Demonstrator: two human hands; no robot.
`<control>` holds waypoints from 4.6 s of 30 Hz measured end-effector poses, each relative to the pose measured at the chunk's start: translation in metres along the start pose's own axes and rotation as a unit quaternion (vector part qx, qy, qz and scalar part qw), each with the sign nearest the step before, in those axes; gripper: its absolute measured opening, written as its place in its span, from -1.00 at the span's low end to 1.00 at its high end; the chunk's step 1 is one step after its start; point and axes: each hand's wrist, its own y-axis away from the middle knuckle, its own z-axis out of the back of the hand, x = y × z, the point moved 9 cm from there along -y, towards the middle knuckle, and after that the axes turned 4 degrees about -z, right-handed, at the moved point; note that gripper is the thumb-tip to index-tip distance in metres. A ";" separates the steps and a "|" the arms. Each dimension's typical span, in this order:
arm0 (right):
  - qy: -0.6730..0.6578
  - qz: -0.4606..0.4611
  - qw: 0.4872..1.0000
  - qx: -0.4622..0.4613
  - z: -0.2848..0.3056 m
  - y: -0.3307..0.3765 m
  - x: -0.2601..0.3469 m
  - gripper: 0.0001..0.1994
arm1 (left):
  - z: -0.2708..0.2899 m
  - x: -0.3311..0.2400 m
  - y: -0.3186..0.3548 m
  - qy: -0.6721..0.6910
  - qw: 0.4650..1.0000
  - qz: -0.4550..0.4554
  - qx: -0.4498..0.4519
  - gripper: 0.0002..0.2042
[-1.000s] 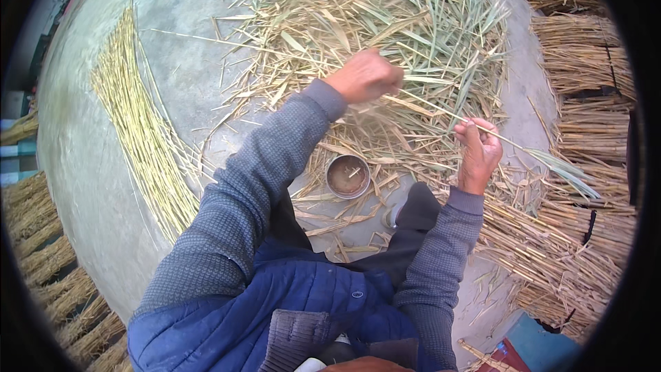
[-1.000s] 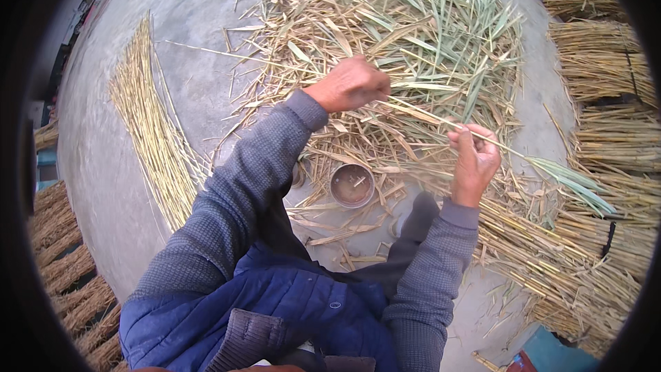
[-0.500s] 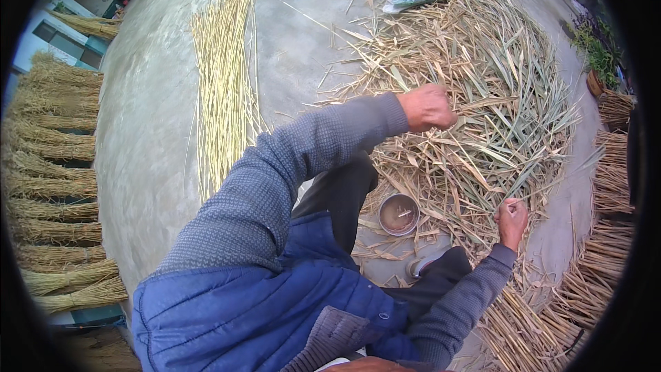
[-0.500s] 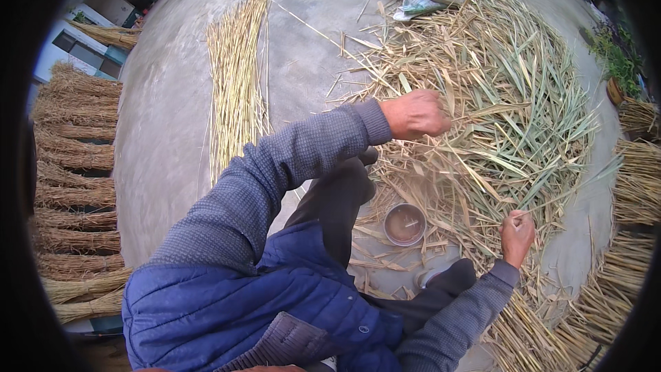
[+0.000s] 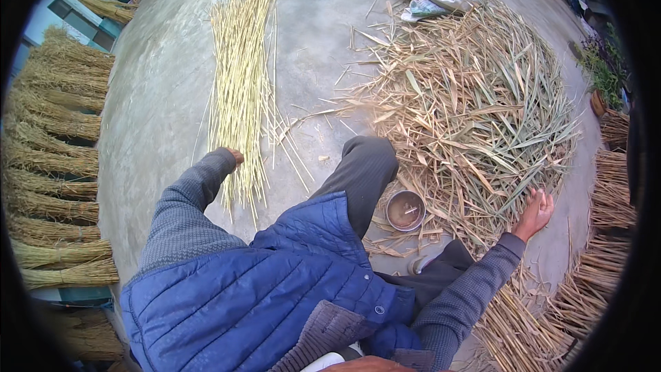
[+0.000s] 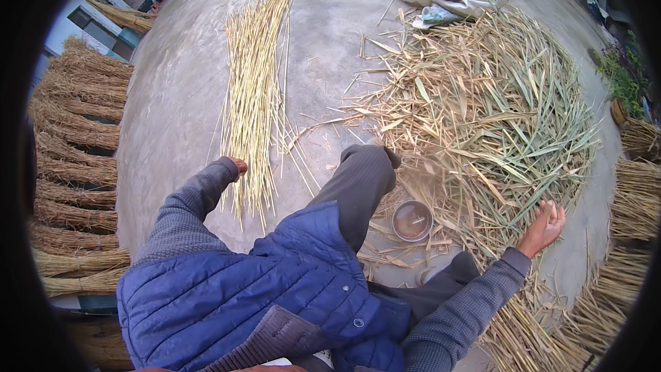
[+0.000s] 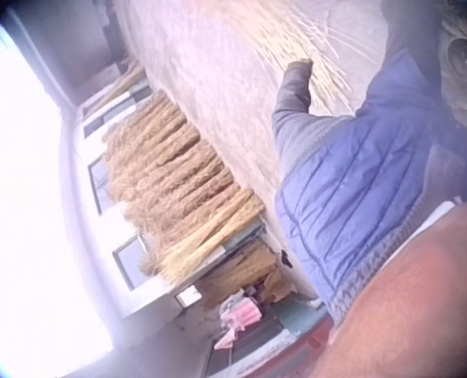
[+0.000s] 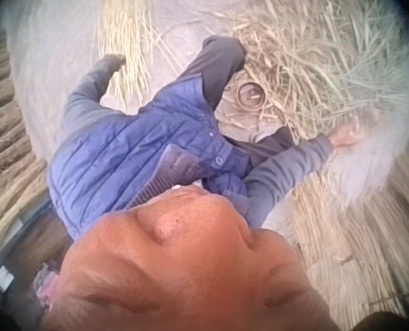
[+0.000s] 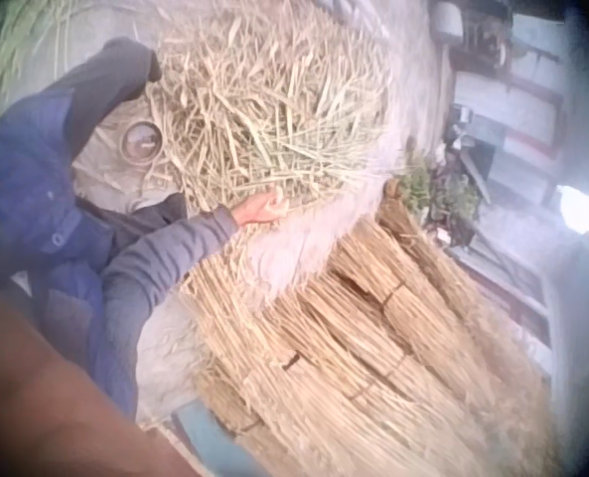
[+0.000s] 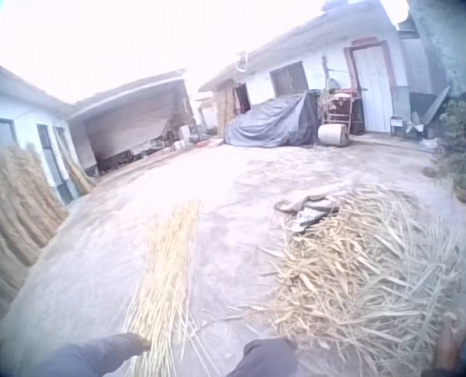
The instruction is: The person sits on the floor and repeatedly picks up dried plant stalks, strips off the outer layers by hand, and places the processed stalks into a pile. The task continues with the same repetitive motion across the clip.
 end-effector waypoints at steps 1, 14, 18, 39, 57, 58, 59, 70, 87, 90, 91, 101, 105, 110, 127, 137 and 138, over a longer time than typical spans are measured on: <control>-0.013 -0.019 1.000 -0.001 0.005 0.009 0.006 -0.36 | -0.026 -0.006 -0.004 0.041 0.993 0.055 0.093 -0.73; -0.073 -0.127 0.987 -0.061 0.210 0.128 -0.053 -0.52 | 0.190 -0.172 -0.126 0.147 0.954 -0.127 -0.227 -0.85; -0.021 -0.227 0.957 -0.176 0.330 0.184 -0.170 -0.60 | 0.226 -0.203 -0.141 0.126 0.943 -0.147 -0.272 -0.82; 0.459 -0.193 0.752 -0.433 0.537 0.172 -0.074 -0.59 | 0.161 -0.186 -0.153 0.164 0.962 -0.124 -0.182 -0.69; 0.068 -0.149 0.929 -0.332 0.561 0.147 -0.100 -0.74 | 0.153 -0.189 -0.171 0.232 0.943 -0.156 -0.179 -0.75; 0.037 -0.131 0.944 -0.299 0.556 0.149 -0.097 -0.74 | 0.154 -0.192 -0.170 0.227 0.944 -0.156 -0.181 -0.75; 0.020 -0.124 0.951 -0.283 0.552 0.152 -0.094 -0.74 | 0.156 -0.193 -0.168 0.225 0.944 -0.155 -0.184 -0.75; -0.066 -0.083 0.980 -0.171 0.407 0.096 -0.039 -0.66 | 0.213 -0.189 -0.175 0.147 0.942 -0.171 -0.249 -0.86; -0.040 0.045 0.998 0.013 0.021 0.099 0.081 -0.67 | 0.531 -0.412 -0.103 -0.004 0.788 -0.326 -0.522 -0.68; -0.027 0.053 0.998 -0.003 0.015 0.098 0.093 -0.67 | 0.532 -0.390 -0.142 0.020 0.807 -0.348 -0.477 -0.71; -0.023 0.053 0.998 -0.010 0.015 0.097 0.093 -0.67 | 0.532 -0.379 -0.149 0.051 0.795 -0.369 -0.479 -0.72; -0.030 0.010 0.999 -0.035 0.016 0.084 0.076 -0.66 | 0.510 -0.334 -0.208 0.529 0.731 -0.343 -0.262 -0.76; -0.036 -0.001 0.999 -0.031 0.009 0.081 0.069 -0.65 | 0.528 -0.286 -0.196 0.668 0.564 -0.346 -0.339 -0.86; -0.023 -0.019 0.999 -0.039 0.007 0.080 0.067 -0.64 | 0.531 -0.222 -0.193 0.666 0.515 -0.284 -0.459 -0.78; -0.075 0.003 0.995 0.058 -0.062 0.102 0.060 -0.69 | 0.515 -0.485 -0.163 0.486 0.718 -0.478 -0.140 -0.86; -0.050 -0.050 0.997 0.033 -0.055 0.098 0.038 -0.68 | 0.567 -0.324 -0.194 0.617 0.607 -0.281 -0.415 -0.76; -0.054 -0.047 0.997 0.037 -0.056 0.098 0.037 -0.68 | 0.563 -0.324 -0.198 0.511 0.705 -0.229 -0.435 -0.74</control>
